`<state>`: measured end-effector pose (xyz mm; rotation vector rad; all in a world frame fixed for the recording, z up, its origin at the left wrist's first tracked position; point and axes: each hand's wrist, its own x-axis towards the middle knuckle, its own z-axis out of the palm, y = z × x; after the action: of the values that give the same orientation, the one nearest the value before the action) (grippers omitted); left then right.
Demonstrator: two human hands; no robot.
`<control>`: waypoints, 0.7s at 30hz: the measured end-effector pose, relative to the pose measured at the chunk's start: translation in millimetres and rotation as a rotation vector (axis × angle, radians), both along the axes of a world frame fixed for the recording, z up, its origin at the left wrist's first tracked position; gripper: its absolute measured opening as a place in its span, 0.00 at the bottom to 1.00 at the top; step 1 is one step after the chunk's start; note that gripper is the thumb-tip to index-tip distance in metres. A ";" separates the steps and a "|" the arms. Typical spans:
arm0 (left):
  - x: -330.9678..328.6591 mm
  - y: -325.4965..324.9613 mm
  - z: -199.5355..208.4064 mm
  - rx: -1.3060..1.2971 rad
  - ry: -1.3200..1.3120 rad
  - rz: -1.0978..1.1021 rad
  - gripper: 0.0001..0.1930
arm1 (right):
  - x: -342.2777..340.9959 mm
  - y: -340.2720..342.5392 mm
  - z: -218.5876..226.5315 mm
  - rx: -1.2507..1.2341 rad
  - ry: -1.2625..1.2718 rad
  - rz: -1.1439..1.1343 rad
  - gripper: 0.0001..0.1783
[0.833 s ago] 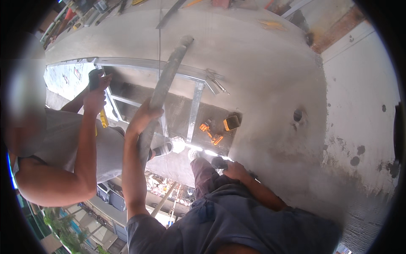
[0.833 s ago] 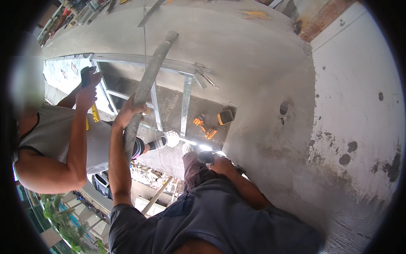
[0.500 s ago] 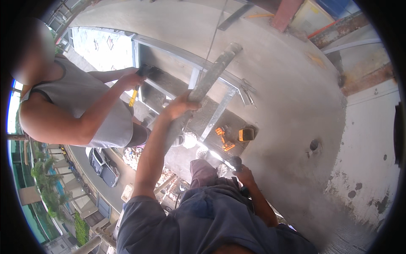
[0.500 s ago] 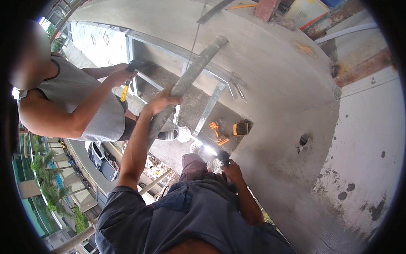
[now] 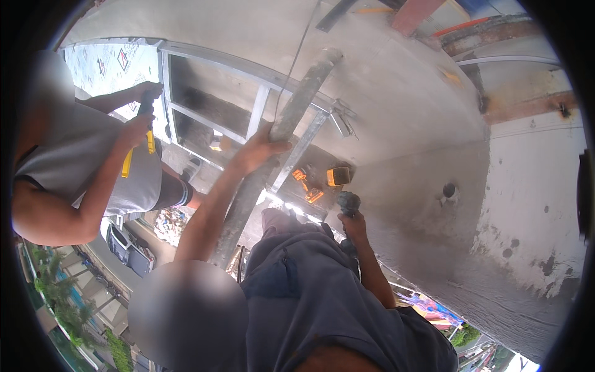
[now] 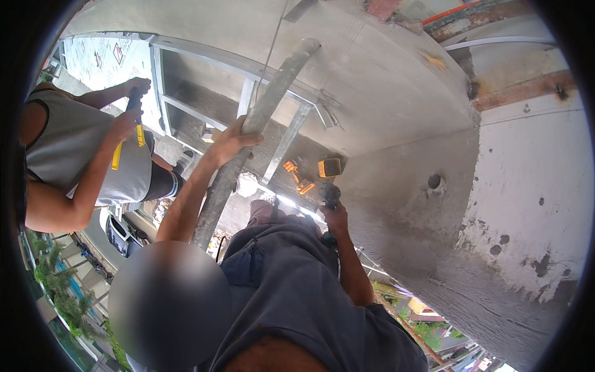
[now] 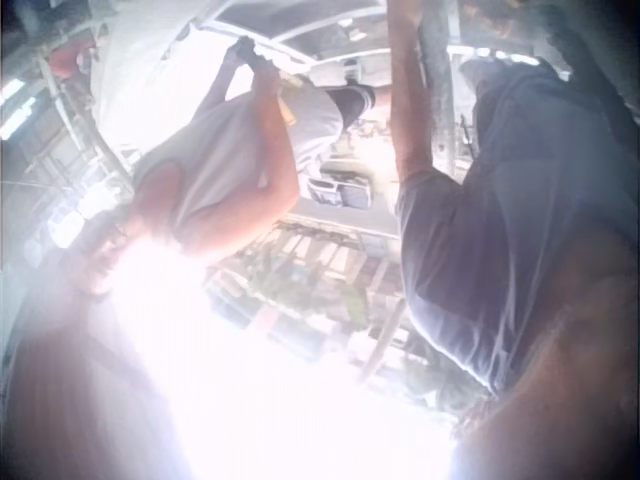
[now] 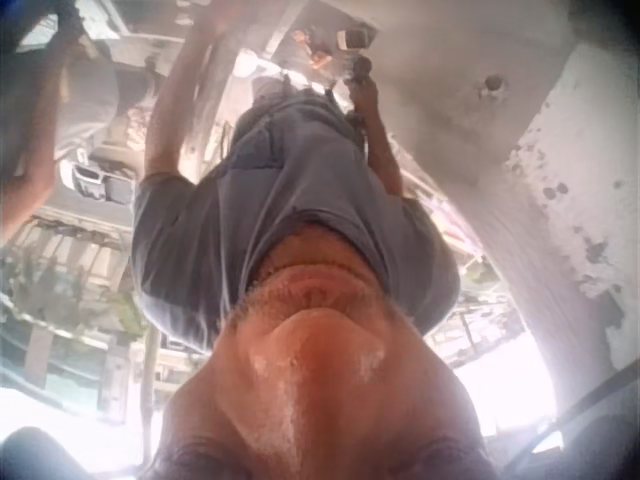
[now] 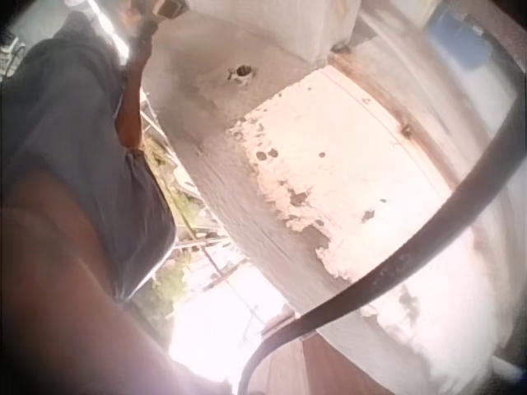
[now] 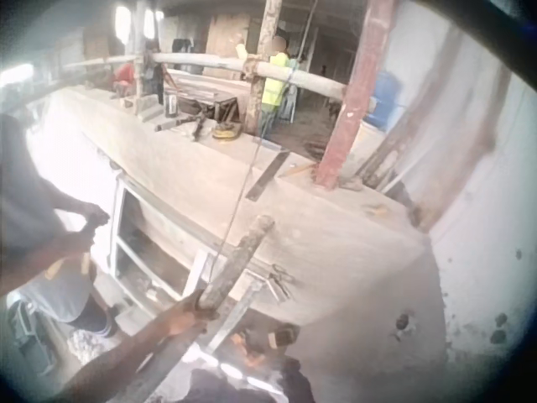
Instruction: The person uses a power drill and a hammer to install a metal frame onto a concrete wall. They secure the frame with screws and adjust its position as needed.
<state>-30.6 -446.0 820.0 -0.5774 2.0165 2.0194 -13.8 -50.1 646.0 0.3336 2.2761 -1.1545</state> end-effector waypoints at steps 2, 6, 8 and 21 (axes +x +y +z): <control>-2.0 0.9 6.9 0.077 0.001 0.015 0.41 | -4.0 6.1 -9.9 0.056 -0.042 -0.008 0.23; -0.5 -11.7 -24.1 -0.082 0.083 -0.007 0.41 | 6.1 -8.0 -3.1 0.076 -0.038 -0.043 0.19; -1.0 -13.6 -19.1 -0.037 0.063 -0.028 0.41 | 9.6 -17.1 6.6 0.066 -0.057 -0.080 0.19; -9.2 -20.7 -29.8 0.068 0.144 -0.126 0.47 | 40.1 -70.3 -3.6 0.103 0.381 0.072 0.22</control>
<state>-39.7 -466.8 790.2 -0.2912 1.9982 2.0976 26.3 -120.4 642.4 0.0713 2.6587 -1.1443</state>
